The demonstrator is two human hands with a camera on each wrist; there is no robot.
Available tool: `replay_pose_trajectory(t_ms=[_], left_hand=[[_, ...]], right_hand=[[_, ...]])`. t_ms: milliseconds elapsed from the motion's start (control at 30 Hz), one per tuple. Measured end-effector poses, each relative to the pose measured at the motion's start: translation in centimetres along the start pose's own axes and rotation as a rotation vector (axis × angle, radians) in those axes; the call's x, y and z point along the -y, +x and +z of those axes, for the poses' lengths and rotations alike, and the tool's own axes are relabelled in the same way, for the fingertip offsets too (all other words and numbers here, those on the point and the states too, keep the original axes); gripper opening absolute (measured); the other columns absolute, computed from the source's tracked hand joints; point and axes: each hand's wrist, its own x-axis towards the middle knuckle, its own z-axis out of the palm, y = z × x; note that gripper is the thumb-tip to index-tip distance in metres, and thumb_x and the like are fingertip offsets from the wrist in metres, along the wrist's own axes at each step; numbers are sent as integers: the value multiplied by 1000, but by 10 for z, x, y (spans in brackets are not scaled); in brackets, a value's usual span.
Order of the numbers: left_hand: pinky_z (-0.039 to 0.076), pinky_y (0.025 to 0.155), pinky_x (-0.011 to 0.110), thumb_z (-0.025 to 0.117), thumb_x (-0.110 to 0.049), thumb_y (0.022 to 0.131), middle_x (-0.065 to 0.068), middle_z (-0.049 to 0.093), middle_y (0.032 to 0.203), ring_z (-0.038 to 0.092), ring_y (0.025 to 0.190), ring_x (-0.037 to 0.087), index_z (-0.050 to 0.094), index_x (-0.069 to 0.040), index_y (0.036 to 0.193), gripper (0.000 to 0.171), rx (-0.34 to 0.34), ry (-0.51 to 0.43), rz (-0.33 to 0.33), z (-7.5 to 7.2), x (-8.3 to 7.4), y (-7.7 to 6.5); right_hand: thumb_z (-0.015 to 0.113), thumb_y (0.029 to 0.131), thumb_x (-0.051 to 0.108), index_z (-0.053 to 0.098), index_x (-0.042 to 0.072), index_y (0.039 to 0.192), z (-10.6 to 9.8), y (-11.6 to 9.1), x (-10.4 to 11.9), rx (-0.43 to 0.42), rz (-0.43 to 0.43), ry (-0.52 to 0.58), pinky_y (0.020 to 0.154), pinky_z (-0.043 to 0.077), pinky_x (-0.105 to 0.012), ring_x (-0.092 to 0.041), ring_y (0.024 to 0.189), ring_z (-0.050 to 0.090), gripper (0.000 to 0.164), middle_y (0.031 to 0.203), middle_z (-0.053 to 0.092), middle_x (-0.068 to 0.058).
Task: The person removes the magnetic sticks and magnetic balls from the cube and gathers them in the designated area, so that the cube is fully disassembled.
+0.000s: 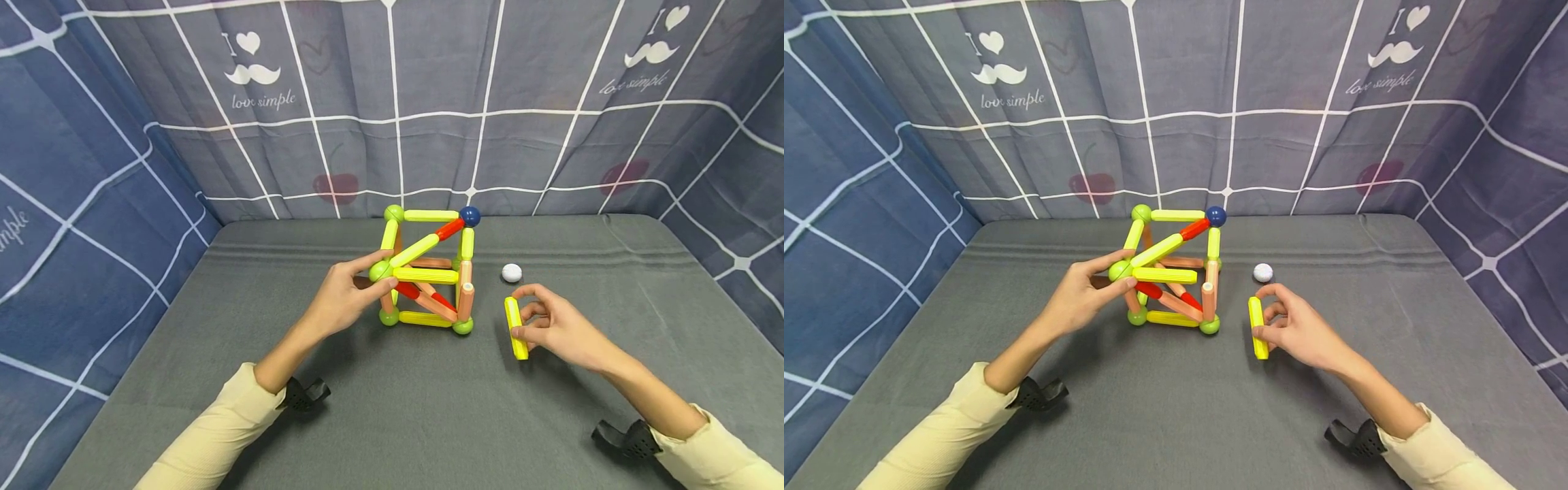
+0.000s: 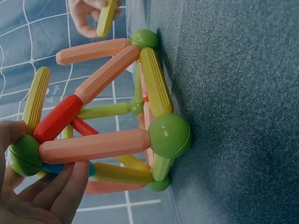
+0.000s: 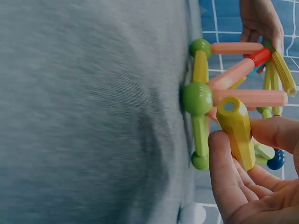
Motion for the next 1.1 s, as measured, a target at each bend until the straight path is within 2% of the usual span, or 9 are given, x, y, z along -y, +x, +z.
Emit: replay_pose_trajectory(t_ms=[167, 500, 767, 1100], left_hand=[[39, 46, 26, 71, -17, 93, 9, 69, 108, 72, 81, 22, 60, -7, 136, 46, -3, 4, 1, 0, 0, 0], [38, 46, 26, 71, -19, 93, 9, 69, 108, 72, 81, 24, 60, -11, 137, 46, -4, 10, -9, 0, -1, -1], [41, 48, 26, 71, -18, 93, 9, 69, 110, 72, 82, 21, 60, -10, 136, 46, -5, 6, -11, 1, -1, 0], [42, 48, 27, 71, -18, 93, 9, 69, 110, 72, 81, 19, 60, -10, 136, 46, -7, 9, -7, 1, -1, 0]], right_hand=[[70, 89, 2, 39, -4, 129, 4, -9, -7, 24, 25, -56, 60, 56, -38, -25, 64, 65, 51, 88, 60, -16], [74, 87, 6, 41, -6, 123, 5, -15, -16, 69, 50, -151, 54, 54, -34, -20, 58, 61, 50, 76, 60, -8], [78, 85, 15, 47, -5, 118, 4, -16, -18, 61, 72, -266, 48, 51, -34, -20, 48, 58, 49, 74, 57, -6], [78, 85, 18, 48, -6, 121, 3, -15, -19, 78, 85, -280, 48, 52, -34, -20, 49, 59, 52, 76, 55, -6]])
